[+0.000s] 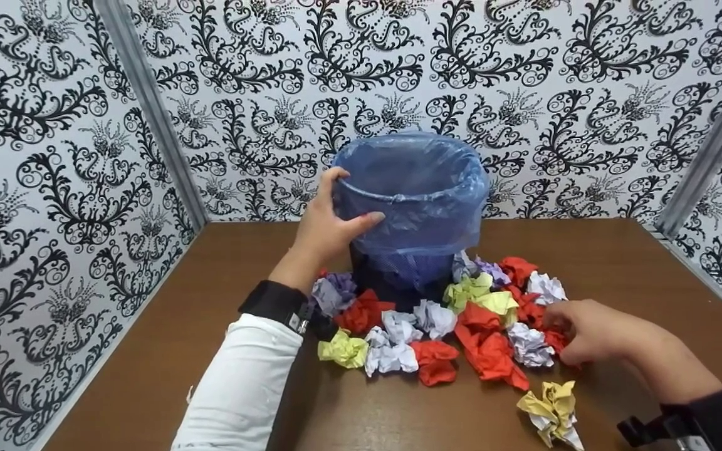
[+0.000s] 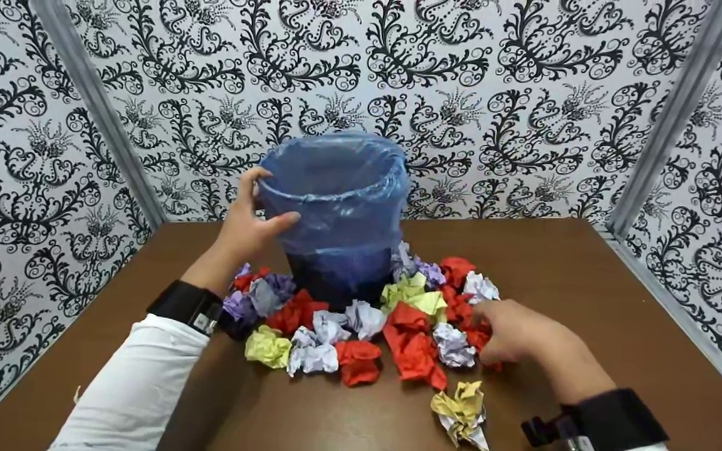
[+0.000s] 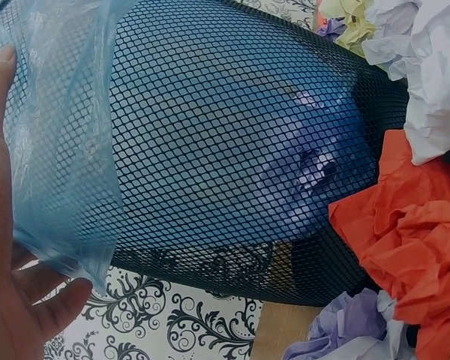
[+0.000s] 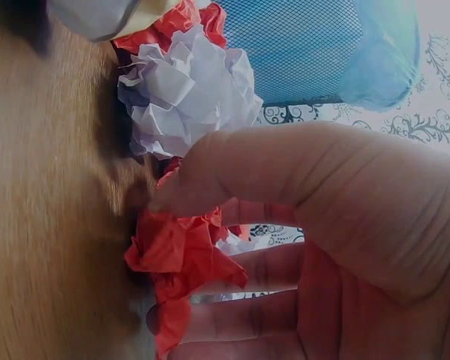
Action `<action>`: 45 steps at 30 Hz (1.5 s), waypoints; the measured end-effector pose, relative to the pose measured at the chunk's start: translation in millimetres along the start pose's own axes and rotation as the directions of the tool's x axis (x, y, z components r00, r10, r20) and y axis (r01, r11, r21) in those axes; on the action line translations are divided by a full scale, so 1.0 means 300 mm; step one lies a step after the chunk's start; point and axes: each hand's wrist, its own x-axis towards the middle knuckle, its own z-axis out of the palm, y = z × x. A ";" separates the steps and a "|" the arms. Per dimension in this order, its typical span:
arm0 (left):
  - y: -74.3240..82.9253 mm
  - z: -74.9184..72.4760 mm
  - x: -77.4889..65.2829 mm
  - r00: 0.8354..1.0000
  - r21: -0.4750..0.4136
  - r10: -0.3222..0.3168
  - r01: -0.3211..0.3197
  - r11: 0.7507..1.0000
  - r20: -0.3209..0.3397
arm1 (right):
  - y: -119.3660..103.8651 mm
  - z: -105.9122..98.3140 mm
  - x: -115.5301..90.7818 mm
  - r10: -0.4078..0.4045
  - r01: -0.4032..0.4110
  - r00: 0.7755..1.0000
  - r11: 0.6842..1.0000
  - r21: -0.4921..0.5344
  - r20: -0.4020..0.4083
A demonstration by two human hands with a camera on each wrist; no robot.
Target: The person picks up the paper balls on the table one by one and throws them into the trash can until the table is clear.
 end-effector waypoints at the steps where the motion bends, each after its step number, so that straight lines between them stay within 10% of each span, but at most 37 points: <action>1: -0.001 0.001 -0.001 1.000 0.004 0.004 -0.003 1.000 -0.005 | 0.002 0.001 0.000 -0.014 0.014 1.000 1.000 -0.008 -0.009; 45: -0.019 0.012 -0.007 0.999 0.021 0.022 -0.022 1.000 -0.036 | 0.025 -0.123 -0.079 -0.075 0.073 0.979 0.997 -0.015 -0.188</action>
